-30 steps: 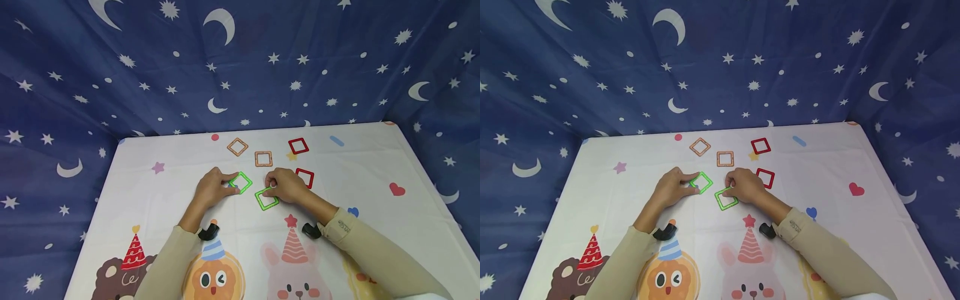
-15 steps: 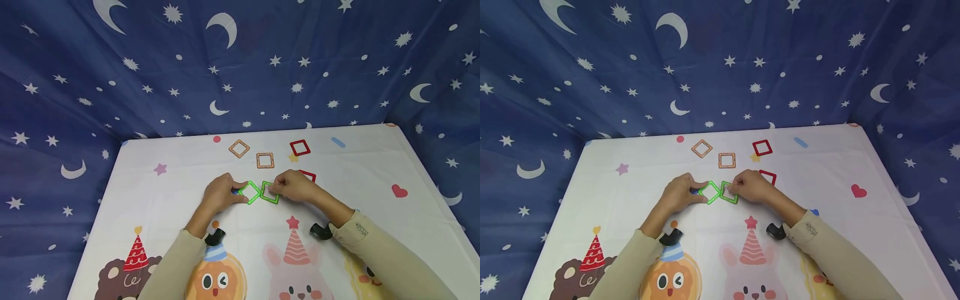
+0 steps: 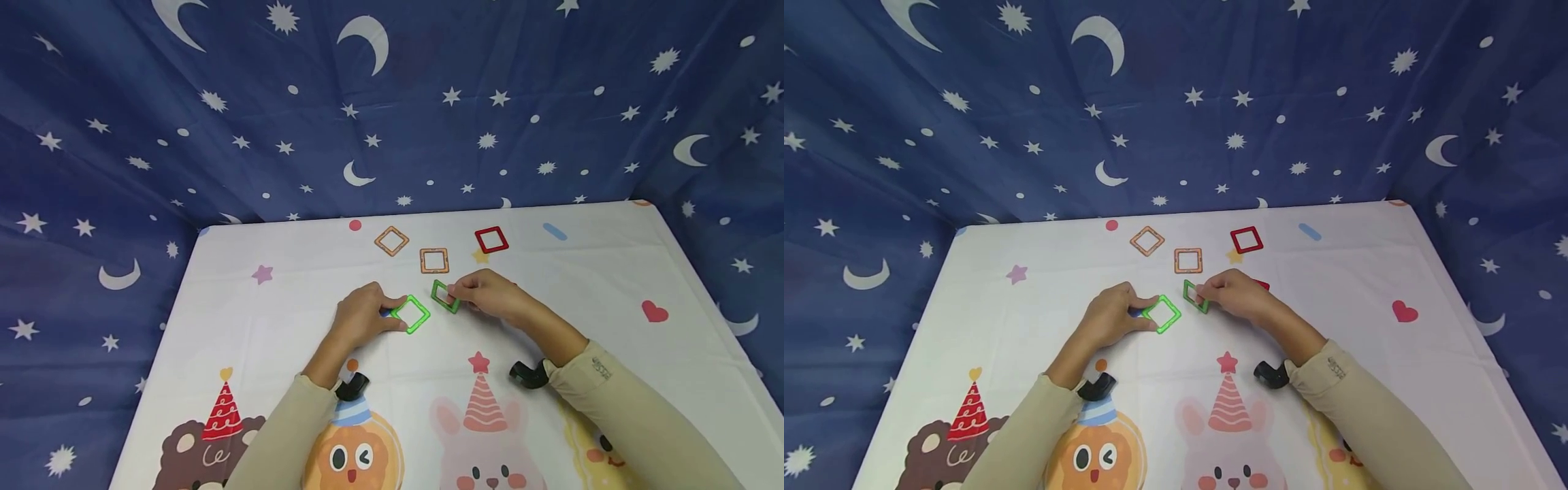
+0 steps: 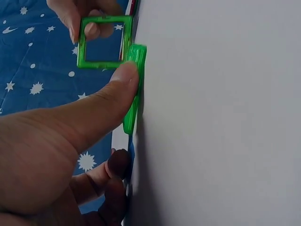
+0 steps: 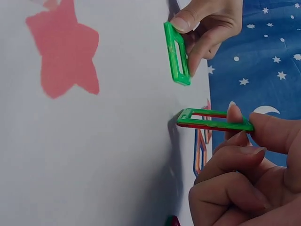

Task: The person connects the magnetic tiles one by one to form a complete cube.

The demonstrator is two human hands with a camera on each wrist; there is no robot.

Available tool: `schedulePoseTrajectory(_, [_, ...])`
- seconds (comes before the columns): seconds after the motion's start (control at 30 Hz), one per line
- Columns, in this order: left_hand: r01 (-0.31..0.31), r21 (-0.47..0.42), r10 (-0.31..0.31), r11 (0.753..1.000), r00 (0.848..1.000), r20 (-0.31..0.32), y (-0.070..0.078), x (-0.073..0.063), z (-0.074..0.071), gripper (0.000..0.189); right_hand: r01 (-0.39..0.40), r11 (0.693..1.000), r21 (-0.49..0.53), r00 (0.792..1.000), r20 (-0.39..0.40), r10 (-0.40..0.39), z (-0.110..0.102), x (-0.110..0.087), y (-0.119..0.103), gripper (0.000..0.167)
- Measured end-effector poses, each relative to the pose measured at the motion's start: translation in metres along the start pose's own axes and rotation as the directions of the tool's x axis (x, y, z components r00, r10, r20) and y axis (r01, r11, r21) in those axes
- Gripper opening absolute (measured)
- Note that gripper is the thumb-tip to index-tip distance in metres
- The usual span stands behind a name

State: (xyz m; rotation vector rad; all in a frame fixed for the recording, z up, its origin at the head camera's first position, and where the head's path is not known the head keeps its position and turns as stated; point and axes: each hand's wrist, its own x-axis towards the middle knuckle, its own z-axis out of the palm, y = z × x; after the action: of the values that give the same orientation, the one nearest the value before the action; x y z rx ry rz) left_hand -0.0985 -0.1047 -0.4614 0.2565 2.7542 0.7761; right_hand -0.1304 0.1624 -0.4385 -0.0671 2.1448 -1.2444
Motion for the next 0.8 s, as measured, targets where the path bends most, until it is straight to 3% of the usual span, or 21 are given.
schedulePoseTrajectory(0.37, [0.048,0.022,-0.047,0.999,0.998,-0.048,0.013,-0.001,0.015,0.057,-0.023,0.998,0.063,1.000,-0.002,0.023,0.008,0.009,-0.002,0.032])
schedulePoseTrajectory(0.8, [0.040,-0.036,-0.041,0.999,0.998,-0.042,0.015,0.000,0.014,0.054,-0.001,0.994,0.112,0.999,0.045,-0.004,0.010,0.013,-0.003,0.033])
